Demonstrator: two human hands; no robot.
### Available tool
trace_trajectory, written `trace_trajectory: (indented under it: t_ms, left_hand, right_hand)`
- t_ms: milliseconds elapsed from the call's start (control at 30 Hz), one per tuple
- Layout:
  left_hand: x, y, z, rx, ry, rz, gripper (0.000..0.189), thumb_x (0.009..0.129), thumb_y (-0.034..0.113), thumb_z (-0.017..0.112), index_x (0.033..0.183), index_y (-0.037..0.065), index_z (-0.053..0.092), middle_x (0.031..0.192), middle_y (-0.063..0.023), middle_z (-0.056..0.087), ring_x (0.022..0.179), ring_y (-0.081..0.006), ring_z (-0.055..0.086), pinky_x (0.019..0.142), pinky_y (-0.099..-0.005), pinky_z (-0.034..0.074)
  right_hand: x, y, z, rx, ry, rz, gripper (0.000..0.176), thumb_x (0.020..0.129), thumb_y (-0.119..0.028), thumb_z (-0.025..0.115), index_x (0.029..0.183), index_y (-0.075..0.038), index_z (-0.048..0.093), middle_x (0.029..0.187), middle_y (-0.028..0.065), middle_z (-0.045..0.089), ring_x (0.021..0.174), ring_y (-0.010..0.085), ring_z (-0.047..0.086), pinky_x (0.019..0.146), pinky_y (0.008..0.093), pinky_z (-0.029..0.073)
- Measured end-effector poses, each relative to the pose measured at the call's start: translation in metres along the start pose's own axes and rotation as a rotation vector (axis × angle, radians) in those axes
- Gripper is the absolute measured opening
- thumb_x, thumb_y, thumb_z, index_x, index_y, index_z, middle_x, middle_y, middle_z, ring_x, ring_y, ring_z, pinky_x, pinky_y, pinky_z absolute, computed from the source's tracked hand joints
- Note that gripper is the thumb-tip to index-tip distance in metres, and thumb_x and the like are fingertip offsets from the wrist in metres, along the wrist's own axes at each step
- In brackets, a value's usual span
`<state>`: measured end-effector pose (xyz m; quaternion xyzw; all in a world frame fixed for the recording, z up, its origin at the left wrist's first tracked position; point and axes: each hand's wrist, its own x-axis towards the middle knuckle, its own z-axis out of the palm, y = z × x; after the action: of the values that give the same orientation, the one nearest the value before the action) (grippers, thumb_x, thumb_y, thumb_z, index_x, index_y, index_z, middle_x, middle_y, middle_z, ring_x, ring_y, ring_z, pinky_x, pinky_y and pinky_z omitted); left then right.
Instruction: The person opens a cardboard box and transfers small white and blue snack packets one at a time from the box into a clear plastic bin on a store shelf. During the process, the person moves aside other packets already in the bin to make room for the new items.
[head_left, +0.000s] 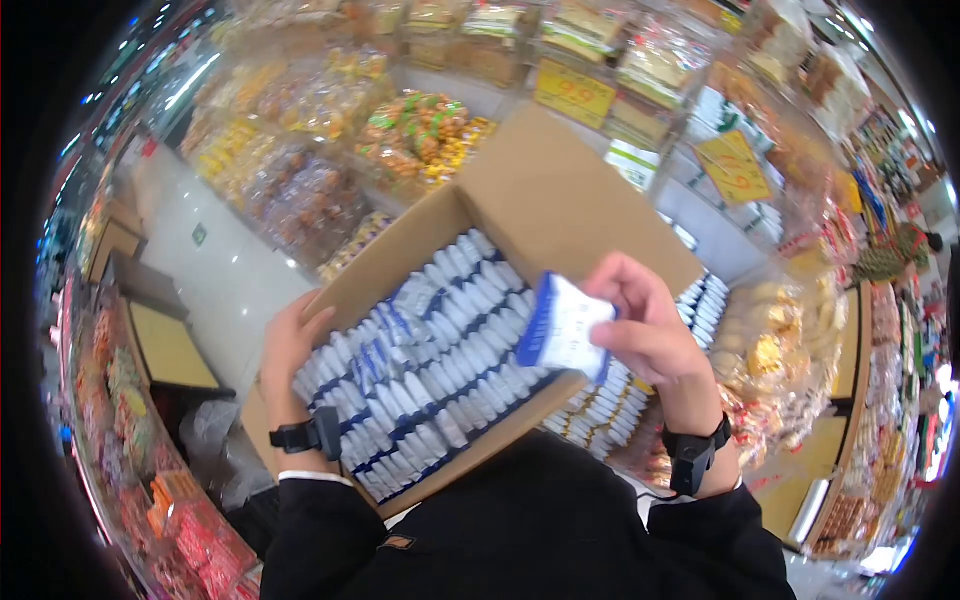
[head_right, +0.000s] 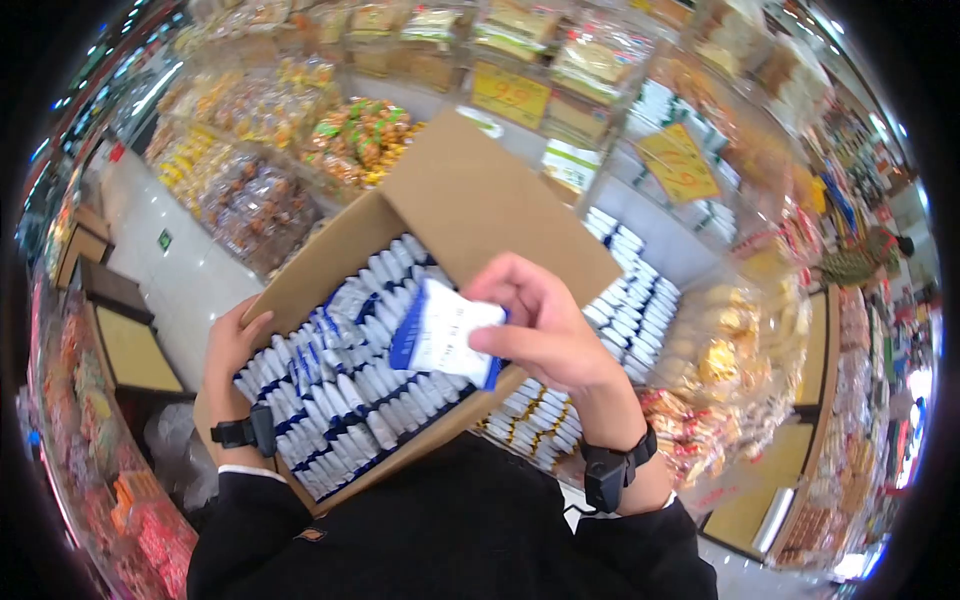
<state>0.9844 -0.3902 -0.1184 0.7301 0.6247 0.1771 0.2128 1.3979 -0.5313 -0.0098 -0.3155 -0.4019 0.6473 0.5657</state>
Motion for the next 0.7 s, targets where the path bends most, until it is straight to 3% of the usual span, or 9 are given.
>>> trace_trajectory:
  t_ms: [33,100,167,267,367,500,533,633,700]
  left_hand:
    - [0.000,0.002,-0.001,-0.022,-0.011,0.012,0.040,0.091,0.030,0.069,0.126,0.011,0.068,0.108,-0.0169,0.073,0.101,-0.0294,0.070,0.089,-0.0358,0.051]
    - [-0.003,0.008,-0.005,-0.061,-0.028,0.009,0.041,0.092,0.029,0.068,0.126,0.007,0.066,0.115,-0.0194,0.070,0.110,-0.0346,0.067,0.093,-0.0380,0.050]
    - [0.000,-0.004,-0.001,-0.158,-0.058,0.039,0.041,0.093,0.025,0.067,0.129,0.004,0.064,0.115,-0.0172,0.072,0.107,-0.0263,0.068,0.093,-0.0357,0.050]
    - [0.001,-0.004,-0.002,-0.235,-0.085,-0.076,0.042,0.094,0.025,0.067,0.130,0.004,0.064,0.114,-0.0181,0.072,0.103,-0.0244,0.069,0.091,-0.0350,0.051]
    - [0.004,-0.009,0.001,-0.267,-0.090,-0.121,0.042,0.095,0.025,0.067,0.131,0.003,0.063,0.112,-0.0182,0.072,0.101,-0.0228,0.069,0.089,-0.0343,0.052]
    - [0.000,0.001,-0.005,-0.143,-0.079,-0.060,0.043,0.095,0.026,0.067,0.131,0.002,0.063,0.111,-0.0176,0.072,0.101,-0.0226,0.069,0.090,-0.0342,0.051]
    - [-0.001,0.001,-0.005,-0.140,-0.073,-0.038,0.042,0.096,0.026,0.067,0.131,0.002,0.063,0.111,-0.0178,0.072,0.101,-0.0231,0.069,0.090,-0.0344,0.051]
    - [-0.002,-0.001,-0.003,-0.146,-0.074,-0.026,0.042,0.096,0.027,0.066,0.130,0.002,0.063,0.111,-0.0183,0.072,0.101,-0.0241,0.069,0.091,-0.0346,0.051]
    - [-0.003,-0.001,-0.003,-0.156,-0.080,-0.041,0.042,0.097,0.027,0.065,0.130,0.002,0.063,0.111,-0.0187,0.072,0.102,-0.0245,0.069,0.091,-0.0347,0.050]
  right_hand:
    - [-0.018,0.006,-0.021,0.189,-0.062,-0.062,0.044,0.080,0.010,0.072,0.115,-0.005,0.052,0.112,0.0099,0.064,0.104,0.0175,0.065,0.087,0.0296,0.056]
    - [-0.058,0.001,-0.028,0.257,0.060,-0.142,0.062,0.077,0.009,0.076,0.128,-0.006,0.046,0.117,0.0162,0.064,0.106,0.0295,0.067,0.089,0.0405,0.057]
    - [-0.094,-0.004,-0.038,0.223,0.191,-0.185,0.077,0.072,0.007,0.079,0.138,-0.008,0.040,0.121,0.0208,0.064,0.105,0.0383,0.069,0.090,0.0495,0.057]
    - [-0.131,-0.007,-0.032,0.115,0.433,-0.246,0.079,0.072,0.001,0.079,0.140,-0.006,0.041,0.111,0.0225,0.068,0.103,0.0364,0.069,0.091,0.0479,0.057]
    - [-0.162,0.006,-0.052,0.053,0.613,-0.229,0.070,0.072,-0.014,0.080,0.132,-0.001,0.048,0.112,0.0273,0.067,0.103,0.0344,0.069,0.091,0.0416,0.057]
    - [-0.177,0.012,-0.090,-0.272,0.863,-0.233,0.041,0.088,-0.004,0.072,0.124,-0.002,0.051,0.105,0.0148,0.069,0.095,0.0178,0.068,0.084,0.0334,0.056]
    - [-0.174,0.007,-0.101,-0.496,0.856,-0.200,0.038,0.089,-0.006,0.072,0.121,-0.002,0.052,0.106,0.0106,0.067,0.094,0.0163,0.067,0.086,0.0308,0.054]
    - [-0.156,0.006,-0.133,-0.613,0.880,-0.204,0.040,0.088,-0.003,0.074,0.121,-0.002,0.053,0.102,0.0086,0.068,0.091,0.0134,0.067,0.078,0.0267,0.053]
    - [-0.139,0.011,-0.155,-0.747,0.727,-0.252,0.045,0.088,-0.004,0.075,0.126,-0.004,0.053,0.099,0.0072,0.067,0.088,0.0115,0.065,0.075,0.0248,0.052]
